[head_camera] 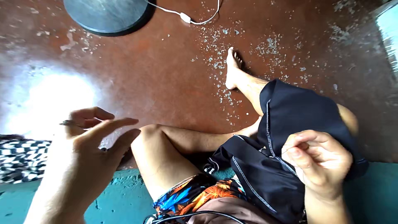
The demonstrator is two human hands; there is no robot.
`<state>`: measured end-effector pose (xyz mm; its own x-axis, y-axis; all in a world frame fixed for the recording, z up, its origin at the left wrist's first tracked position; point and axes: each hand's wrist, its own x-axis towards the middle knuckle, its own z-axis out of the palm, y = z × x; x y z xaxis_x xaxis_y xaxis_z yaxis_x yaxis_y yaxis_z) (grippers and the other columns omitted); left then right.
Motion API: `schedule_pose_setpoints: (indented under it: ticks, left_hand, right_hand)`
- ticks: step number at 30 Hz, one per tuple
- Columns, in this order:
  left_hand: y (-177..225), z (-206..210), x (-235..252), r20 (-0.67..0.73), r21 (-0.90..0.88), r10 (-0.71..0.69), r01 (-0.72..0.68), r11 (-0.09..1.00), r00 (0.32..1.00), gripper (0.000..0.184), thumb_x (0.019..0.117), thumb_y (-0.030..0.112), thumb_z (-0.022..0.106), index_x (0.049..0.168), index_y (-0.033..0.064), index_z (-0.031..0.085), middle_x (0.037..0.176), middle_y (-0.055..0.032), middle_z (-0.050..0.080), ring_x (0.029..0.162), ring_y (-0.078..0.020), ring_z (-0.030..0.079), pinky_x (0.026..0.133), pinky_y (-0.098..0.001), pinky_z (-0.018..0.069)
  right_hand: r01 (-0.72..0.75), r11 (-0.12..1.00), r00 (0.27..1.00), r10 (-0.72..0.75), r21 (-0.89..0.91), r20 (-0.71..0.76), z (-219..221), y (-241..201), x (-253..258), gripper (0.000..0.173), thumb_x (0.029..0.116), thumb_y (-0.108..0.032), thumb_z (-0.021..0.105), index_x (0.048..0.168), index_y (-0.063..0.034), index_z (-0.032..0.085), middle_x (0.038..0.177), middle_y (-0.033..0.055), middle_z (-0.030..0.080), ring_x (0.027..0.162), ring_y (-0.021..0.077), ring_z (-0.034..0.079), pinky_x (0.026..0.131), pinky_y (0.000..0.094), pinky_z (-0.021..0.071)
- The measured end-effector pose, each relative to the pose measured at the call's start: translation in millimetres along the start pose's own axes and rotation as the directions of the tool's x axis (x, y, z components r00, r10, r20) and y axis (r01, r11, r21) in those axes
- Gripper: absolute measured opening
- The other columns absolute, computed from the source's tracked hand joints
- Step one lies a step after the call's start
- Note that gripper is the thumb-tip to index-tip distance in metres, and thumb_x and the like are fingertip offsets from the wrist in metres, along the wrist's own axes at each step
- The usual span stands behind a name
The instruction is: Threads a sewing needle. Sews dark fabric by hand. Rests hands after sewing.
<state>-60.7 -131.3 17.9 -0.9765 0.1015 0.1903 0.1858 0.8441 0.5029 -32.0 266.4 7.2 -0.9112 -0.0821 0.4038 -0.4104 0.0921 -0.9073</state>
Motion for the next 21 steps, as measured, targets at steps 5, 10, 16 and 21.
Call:
schedule_pose_setpoints:
  ticks: [5, 10, 16, 21]
  left_hand:
    - [-5, 9, -21, 0.322, -0.013, -0.117, 0.128, 0.992, 0.939, 0.022, 0.0908, 0.021, 0.073, 0.106, 0.0047, 0.076, 0.110, -0.0188, 0.064, 0.091, -0.0355, 0.064, 0.073, -0.0587, 0.0510]
    - [-88, -48, -96, 0.103, 0.117, -0.554, 0.543, 0.831, 0.826, 0.023, 0.0995, 0.013, 0.066, 0.116, -0.0018, 0.073, 0.118, -0.0319, 0.065, 0.105, -0.0510, 0.064, 0.086, -0.0715, 0.0483]
    - [-174, -70, -190, -0.087, -0.046, -0.866, 0.866, 0.497, 0.492, 0.041, 0.1069, 0.031, 0.054, 0.130, -0.0011, 0.065, 0.127, -0.0341, 0.062, 0.118, -0.0532, 0.059, 0.098, -0.0728, 0.0397]
    - [-167, -41, -201, 0.135, -0.072, -0.818, 0.829, 0.554, 0.558, 0.036, 0.1047, 0.023, 0.058, 0.128, -0.0025, 0.066, 0.129, -0.0322, 0.061, 0.110, -0.0485, 0.062, 0.095, -0.0670, 0.0448]
  right_hand:
    - [-0.027, 0.983, 1.000, 0.025, -0.184, -0.015, -14, 15, 1, 0.016, 0.1007, -0.021, 0.065, 0.116, -0.0229, 0.071, 0.099, -0.0181, 0.073, 0.076, -0.0082, 0.064, 0.066, 0.0093, 0.0532]
    - [-0.067, 0.975, 0.997, 0.075, -0.212, 0.031, -23, 31, 7, 0.019, 0.1009, -0.023, 0.064, 0.119, -0.0262, 0.068, 0.100, -0.0243, 0.070, 0.072, -0.0114, 0.061, 0.061, 0.0074, 0.0500]
    - [-0.041, 0.987, 0.985, 0.066, -0.154, 0.159, 18, 39, 37, 0.019, 0.1000, -0.021, 0.064, 0.118, -0.0272, 0.068, 0.099, -0.0252, 0.071, 0.073, -0.0117, 0.062, 0.063, 0.0064, 0.0516]
    - [-0.088, 0.976, 0.946, 0.145, -0.200, 0.291, 68, 45, 56, 0.015, 0.0977, -0.017, 0.066, 0.112, -0.0148, 0.070, 0.098, -0.0198, 0.072, 0.078, -0.0127, 0.063, 0.068, 0.0072, 0.0534]
